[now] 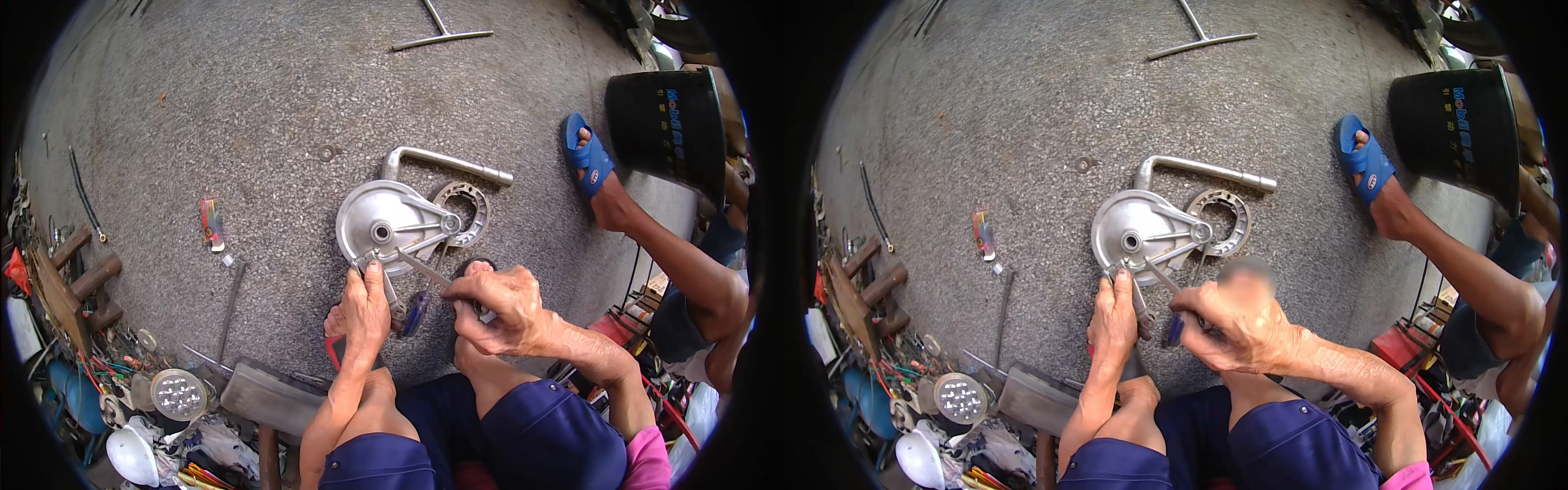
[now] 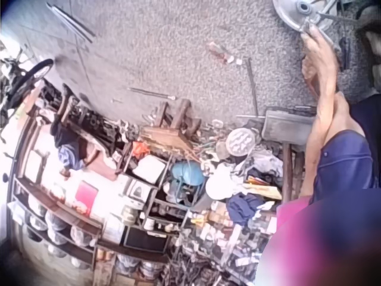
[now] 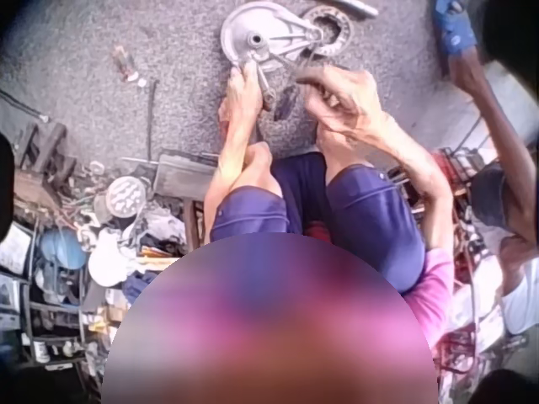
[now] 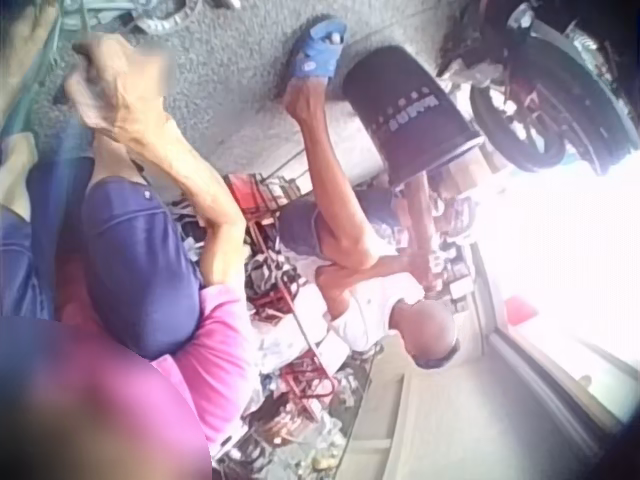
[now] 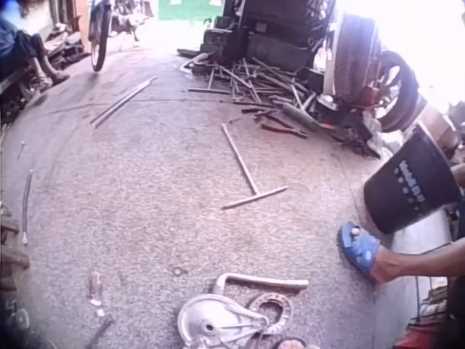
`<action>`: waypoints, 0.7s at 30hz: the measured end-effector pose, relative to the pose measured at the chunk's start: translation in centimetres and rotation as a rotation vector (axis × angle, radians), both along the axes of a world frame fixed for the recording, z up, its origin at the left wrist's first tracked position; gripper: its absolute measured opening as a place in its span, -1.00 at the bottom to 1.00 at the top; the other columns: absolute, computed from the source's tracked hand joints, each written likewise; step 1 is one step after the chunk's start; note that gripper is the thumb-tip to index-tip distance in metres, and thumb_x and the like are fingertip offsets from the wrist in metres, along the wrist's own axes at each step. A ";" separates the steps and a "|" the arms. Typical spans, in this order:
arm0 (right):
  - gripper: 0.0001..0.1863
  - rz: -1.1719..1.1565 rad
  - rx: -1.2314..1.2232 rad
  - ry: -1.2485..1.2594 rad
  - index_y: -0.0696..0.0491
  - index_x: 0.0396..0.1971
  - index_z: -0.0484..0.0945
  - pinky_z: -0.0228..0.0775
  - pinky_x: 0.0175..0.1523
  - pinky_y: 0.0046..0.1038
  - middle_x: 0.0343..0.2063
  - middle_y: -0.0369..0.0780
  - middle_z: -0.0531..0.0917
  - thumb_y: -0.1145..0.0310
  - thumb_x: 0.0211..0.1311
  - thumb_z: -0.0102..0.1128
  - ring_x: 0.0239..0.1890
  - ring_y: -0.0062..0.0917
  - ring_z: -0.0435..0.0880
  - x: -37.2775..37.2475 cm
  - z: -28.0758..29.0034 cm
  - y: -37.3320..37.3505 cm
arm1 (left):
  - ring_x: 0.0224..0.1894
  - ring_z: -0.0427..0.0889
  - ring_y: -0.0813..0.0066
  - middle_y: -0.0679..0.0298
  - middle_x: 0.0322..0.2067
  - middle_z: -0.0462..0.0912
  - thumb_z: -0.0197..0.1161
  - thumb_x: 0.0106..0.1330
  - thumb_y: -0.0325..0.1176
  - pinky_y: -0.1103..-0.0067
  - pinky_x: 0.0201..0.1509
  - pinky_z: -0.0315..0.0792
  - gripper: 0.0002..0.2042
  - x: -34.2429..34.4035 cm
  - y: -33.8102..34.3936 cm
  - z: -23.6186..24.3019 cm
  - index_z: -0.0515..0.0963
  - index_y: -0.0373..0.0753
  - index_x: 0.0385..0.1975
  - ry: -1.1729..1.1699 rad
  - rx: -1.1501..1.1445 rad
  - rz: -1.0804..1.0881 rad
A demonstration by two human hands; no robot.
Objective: The person sits on the ground and uses a wrench to tighten bolts on a circular metal component. They repeatedly adjust the wrench and rotate the part to access different fasteners.
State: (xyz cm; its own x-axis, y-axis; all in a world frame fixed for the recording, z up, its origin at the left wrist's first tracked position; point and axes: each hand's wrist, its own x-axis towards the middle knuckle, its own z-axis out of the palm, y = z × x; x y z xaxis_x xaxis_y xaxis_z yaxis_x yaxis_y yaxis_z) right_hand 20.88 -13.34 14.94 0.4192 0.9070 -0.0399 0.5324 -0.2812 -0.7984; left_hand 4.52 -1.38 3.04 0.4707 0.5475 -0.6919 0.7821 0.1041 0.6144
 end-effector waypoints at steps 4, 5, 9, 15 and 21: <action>-0.88 -0.017 -0.028 0.131 0.13 -0.38 0.55 0.51 -0.50 -0.37 -0.62 -0.17 0.61 0.54 0.02 0.18 -0.61 -0.29 0.67 2.6 0.9 2.3 | -0.50 0.61 -0.19 -0.19 -0.59 0.58 -0.03 0.54 -0.15 0.14 -0.44 0.38 -0.63 1.4 -0.6 2.7 0.34 -0.44 -0.22 -0.058 0.126 -0.161; -0.92 -0.030 -0.045 0.122 0.13 -0.44 0.53 0.50 -0.51 -0.34 -0.65 -0.14 0.60 0.54 0.01 0.15 -0.62 -0.26 0.66 3.0 1.2 2.9 | -0.50 0.61 -0.21 -0.20 -0.59 0.58 -0.03 0.54 -0.16 0.12 -0.45 0.38 -0.64 1.6 -0.7 3.1 0.33 -0.44 -0.23 -0.043 0.118 -0.193; -0.89 0.008 -0.038 0.127 0.17 -0.44 0.54 0.43 -0.53 -0.40 -0.70 -0.17 0.56 0.57 0.01 0.06 -0.67 -0.34 0.63 3.4 1.1 4.1 | -0.51 0.61 -0.24 -0.20 -0.62 0.58 -0.02 0.53 -0.18 0.09 -0.50 0.38 -0.66 1.3 -0.9 2.7 0.30 -0.42 -0.25 -0.056 0.135 -0.205; -0.91 0.088 -0.137 0.109 0.19 -0.46 0.53 0.44 -0.50 -0.34 -0.73 -0.12 0.52 0.54 0.03 0.06 -0.66 -0.24 0.62 3.5 0.0 5.2 | -0.51 0.60 -0.26 -0.21 -0.61 0.58 -0.02 0.53 -0.16 0.07 -0.48 0.37 -0.65 0.9 -1.0 2.3 0.30 -0.42 -0.25 -0.028 0.139 -0.211; -0.89 0.137 -0.231 0.085 0.20 -0.51 0.52 0.38 -0.50 -0.21 -0.77 -0.04 0.47 0.48 0.03 0.04 -0.68 -0.11 0.55 4.3 0.5 6.9 | -0.49 0.59 -0.27 -0.22 -0.60 0.58 -0.03 0.53 -0.14 0.06 -0.46 0.36 -0.64 1.1 -1.1 2.4 0.30 -0.41 -0.24 -0.063 0.155 -0.221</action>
State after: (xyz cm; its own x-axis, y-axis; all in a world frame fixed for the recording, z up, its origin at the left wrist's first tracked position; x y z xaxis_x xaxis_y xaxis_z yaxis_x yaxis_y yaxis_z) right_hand 25.19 -6.41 15.39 0.2801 0.9177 -0.2819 0.5120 -0.3912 -0.7648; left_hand 5.63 -2.48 5.49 0.6300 0.5234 -0.5737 0.7351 -0.1638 0.6578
